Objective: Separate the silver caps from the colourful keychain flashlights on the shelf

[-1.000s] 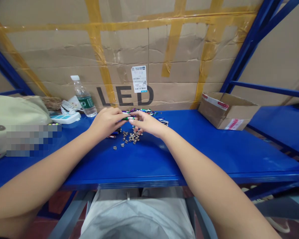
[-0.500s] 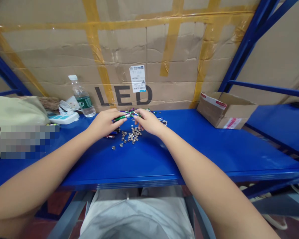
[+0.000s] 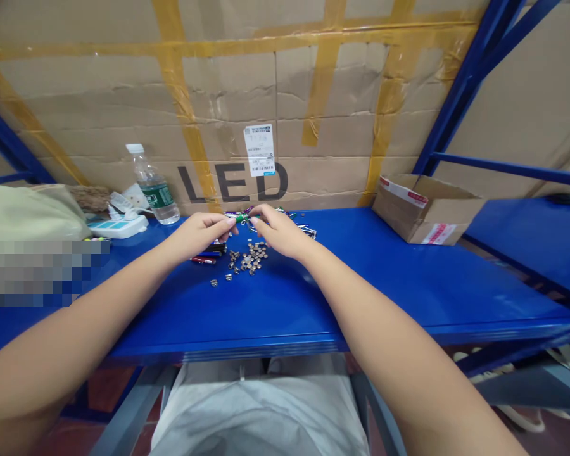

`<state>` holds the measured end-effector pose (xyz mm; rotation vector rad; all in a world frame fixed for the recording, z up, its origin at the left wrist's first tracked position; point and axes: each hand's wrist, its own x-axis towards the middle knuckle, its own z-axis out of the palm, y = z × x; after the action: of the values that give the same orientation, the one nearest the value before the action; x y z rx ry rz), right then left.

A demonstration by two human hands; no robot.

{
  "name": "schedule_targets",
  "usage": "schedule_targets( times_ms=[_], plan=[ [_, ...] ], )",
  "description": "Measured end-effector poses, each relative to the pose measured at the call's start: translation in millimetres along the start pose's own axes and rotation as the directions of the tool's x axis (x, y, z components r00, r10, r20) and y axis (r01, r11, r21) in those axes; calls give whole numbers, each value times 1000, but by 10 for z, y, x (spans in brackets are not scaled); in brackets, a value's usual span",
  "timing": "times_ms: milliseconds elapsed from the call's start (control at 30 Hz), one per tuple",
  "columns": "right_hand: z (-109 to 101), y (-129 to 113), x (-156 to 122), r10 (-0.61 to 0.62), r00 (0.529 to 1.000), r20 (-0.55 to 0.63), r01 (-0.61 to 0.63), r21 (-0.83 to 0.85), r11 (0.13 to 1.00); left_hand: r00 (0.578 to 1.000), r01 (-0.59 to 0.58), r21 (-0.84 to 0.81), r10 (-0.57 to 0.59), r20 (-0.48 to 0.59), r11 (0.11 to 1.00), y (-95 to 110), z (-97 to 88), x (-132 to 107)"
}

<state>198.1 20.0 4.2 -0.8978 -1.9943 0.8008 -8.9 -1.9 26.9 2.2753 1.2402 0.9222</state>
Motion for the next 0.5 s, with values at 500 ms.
schedule_targets(
  times_ms=[500],
  plan=[
    [47,-24,-8,-15,972,234,-55,289,956,997,-24,-131,34,75,991,-58,-13,13]
  ],
)
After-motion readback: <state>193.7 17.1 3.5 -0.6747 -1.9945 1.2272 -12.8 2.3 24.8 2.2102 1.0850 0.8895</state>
